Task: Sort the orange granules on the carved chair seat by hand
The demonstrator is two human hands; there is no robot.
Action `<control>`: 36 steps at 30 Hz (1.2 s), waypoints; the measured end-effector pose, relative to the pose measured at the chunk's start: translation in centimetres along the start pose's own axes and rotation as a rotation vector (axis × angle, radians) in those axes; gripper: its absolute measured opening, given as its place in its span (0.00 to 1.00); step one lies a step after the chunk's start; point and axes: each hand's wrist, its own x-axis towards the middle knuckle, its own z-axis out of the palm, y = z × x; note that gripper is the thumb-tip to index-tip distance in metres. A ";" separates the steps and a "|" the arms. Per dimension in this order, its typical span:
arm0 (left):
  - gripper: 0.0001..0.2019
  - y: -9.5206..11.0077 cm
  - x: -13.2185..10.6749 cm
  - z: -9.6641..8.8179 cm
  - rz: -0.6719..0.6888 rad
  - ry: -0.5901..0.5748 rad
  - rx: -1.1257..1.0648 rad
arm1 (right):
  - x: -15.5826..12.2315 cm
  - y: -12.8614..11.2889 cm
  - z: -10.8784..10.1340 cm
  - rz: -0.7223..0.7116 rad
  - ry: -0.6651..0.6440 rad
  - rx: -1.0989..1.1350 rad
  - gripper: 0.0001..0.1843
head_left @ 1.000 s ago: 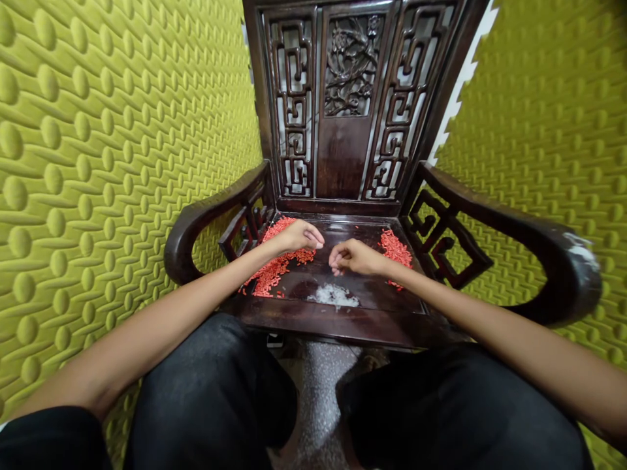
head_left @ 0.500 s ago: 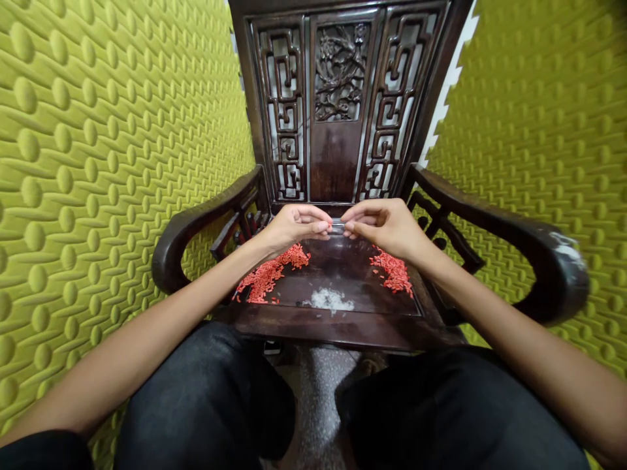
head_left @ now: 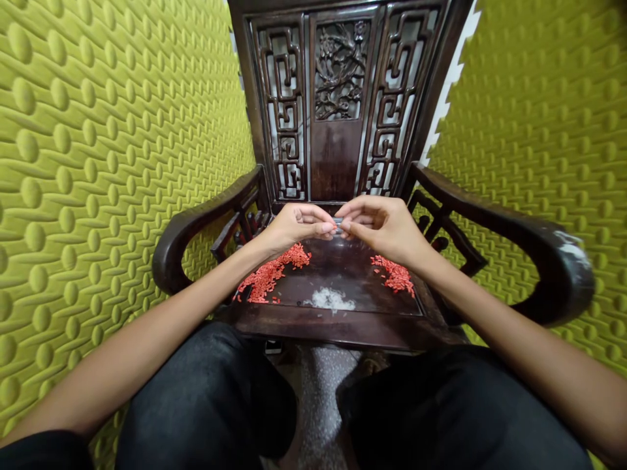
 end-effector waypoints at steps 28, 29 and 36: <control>0.17 0.0 0.0 0.7 -0.044 0.000 -0.036 | -0.2 0.0 0.1 -0.001 -0.016 -0.127 0.06; 0.17 0.0 0.0 0.7 -0.046 0.005 -0.038 | -0.2 0.0 0.1 -0.006 -0.008 -0.131 0.06; 0.18 -0.1 0.0 0.8 -0.063 0.013 -0.080 | -0.1 -0.1 -0.1 -0.015 -0.026 -0.157 0.06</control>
